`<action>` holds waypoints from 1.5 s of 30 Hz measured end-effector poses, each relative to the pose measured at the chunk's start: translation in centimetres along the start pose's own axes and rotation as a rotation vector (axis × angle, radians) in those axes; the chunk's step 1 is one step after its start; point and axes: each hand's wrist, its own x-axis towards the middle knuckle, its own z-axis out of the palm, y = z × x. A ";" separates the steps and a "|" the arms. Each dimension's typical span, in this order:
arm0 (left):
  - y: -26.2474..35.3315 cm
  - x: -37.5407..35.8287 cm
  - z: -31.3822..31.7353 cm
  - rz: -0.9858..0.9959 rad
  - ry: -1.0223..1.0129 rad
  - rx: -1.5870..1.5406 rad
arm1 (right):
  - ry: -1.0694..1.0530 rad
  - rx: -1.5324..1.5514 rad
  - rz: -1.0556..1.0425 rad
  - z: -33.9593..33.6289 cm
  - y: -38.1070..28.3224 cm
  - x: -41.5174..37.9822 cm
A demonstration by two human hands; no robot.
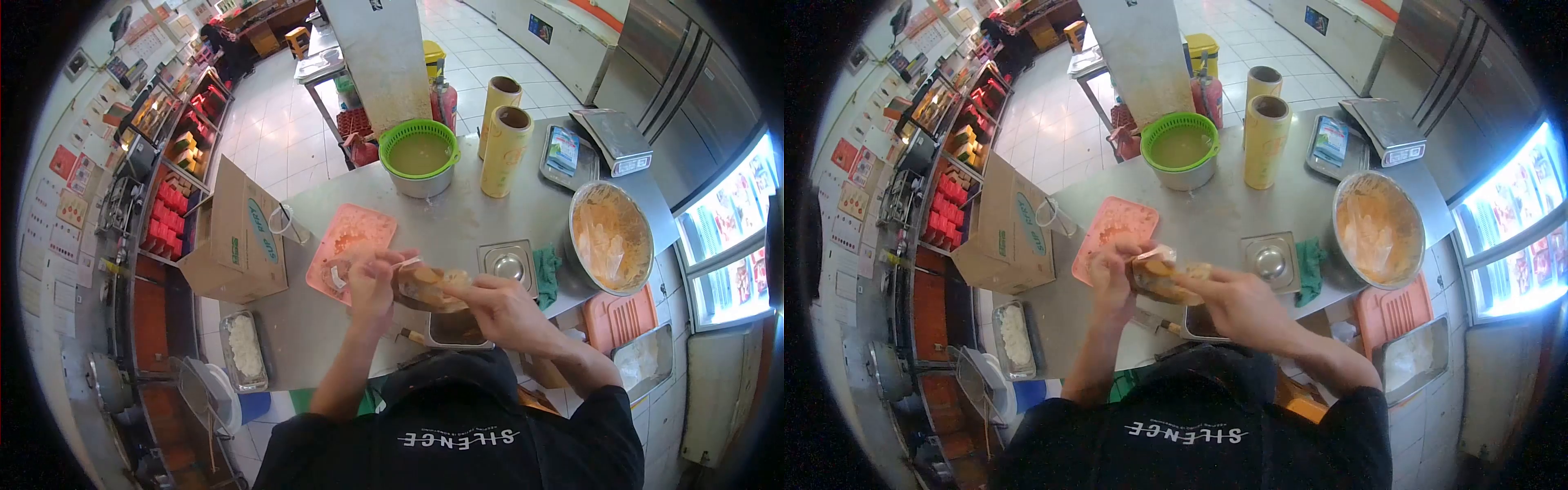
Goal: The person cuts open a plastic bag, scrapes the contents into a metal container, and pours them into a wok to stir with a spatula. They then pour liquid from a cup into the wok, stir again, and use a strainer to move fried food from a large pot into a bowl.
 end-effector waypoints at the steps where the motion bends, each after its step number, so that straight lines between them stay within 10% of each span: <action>1: -0.3 -0.5 0.3 0.107 0.021 -0.051 | -0.003 0.022 0.032 0.3 -0.2 -0.1; 3: -0.9 -0.9 1.6 0.326 0.061 -0.148 | 0.005 0.076 0.057 0.7 -0.2 0.0; 17: 2.3 -1.6 2.0 0.167 -0.032 -0.038 | 0.192 0.123 -0.130 2.4 -1.2 -0.1; 29: 4.3 -1.1 1.6 -0.294 -0.007 0.087 | -0.169 -0.439 -0.236 -0.8 -1.3 1.8; 36: 3.3 -0.5 2.0 -0.159 0.016 0.243 | -0.367 -0.440 -0.276 -1.4 0.7 2.6; 45: 1.9 1.3 1.3 -0.486 0.125 0.073 | -0.410 -0.107 -0.172 0.6 5.1 1.1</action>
